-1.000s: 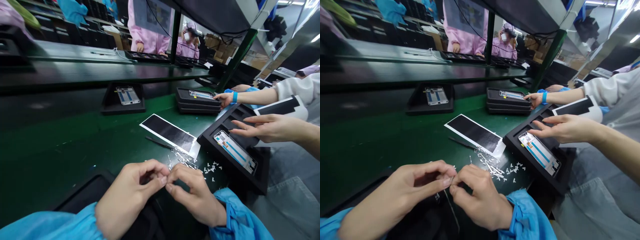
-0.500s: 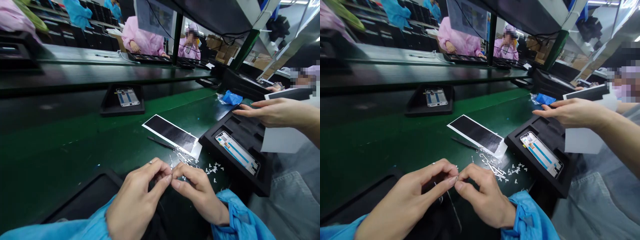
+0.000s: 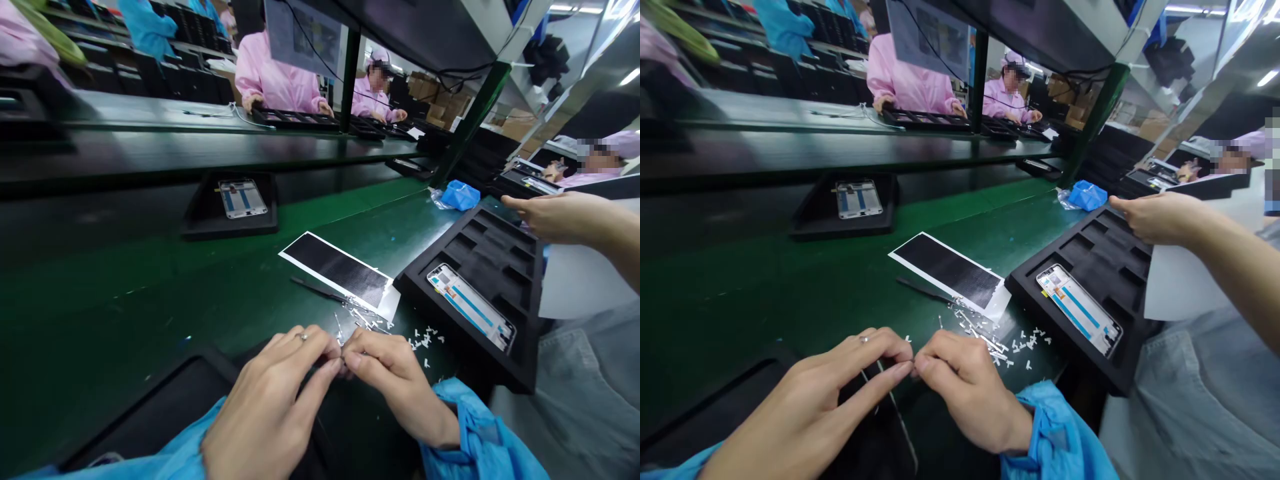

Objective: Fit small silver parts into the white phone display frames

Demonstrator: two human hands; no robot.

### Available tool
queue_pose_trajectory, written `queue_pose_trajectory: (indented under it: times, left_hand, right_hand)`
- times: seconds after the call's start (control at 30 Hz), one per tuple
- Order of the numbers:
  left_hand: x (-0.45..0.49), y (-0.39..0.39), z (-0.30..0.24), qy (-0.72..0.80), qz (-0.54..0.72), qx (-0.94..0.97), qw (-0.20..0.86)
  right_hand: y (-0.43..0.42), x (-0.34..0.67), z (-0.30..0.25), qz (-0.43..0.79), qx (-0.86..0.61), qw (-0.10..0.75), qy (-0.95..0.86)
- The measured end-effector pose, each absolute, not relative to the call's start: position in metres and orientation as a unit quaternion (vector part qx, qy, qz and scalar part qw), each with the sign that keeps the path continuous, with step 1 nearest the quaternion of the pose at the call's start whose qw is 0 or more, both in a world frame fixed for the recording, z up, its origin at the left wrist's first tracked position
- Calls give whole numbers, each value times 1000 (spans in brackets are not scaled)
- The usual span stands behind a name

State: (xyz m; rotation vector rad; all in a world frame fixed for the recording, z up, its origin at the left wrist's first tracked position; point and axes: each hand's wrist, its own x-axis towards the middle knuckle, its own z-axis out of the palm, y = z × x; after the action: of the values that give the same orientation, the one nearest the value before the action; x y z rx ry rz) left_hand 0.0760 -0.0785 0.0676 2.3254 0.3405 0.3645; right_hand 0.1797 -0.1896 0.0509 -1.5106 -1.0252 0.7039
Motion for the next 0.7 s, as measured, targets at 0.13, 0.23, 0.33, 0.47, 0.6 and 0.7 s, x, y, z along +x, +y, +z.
queue_pose_trajectory:
  times: [0.13, 0.23, 0.33, 0.47, 0.6, 0.7]
  left_hand:
    - [73, -81, 68, 71, 206, 946, 240]
    - [71, -83, 69, 24, 212, 962, 168]
    - [69, -85, 72, 5, 195, 969, 153]
    - [68, -87, 75, 30, 174, 961, 213]
    - [74, -84, 84, 113, 52, 881, 456]
    - [75, -76, 93, 151, -18, 819, 554]
  right_hand:
    - [-190, 181, 52, 323, -629, 596, -381]
    - [-192, 182, 51, 384, -589, 624, -341]
    - [-194, 183, 49, 439, -547, 643, -308]
    - [-194, 182, 47, 475, -519, 652, -283]
    - [-193, 176, 45, 471, -535, 639, -289]
    - [-199, 175, 43, 403, -610, 609, -308]
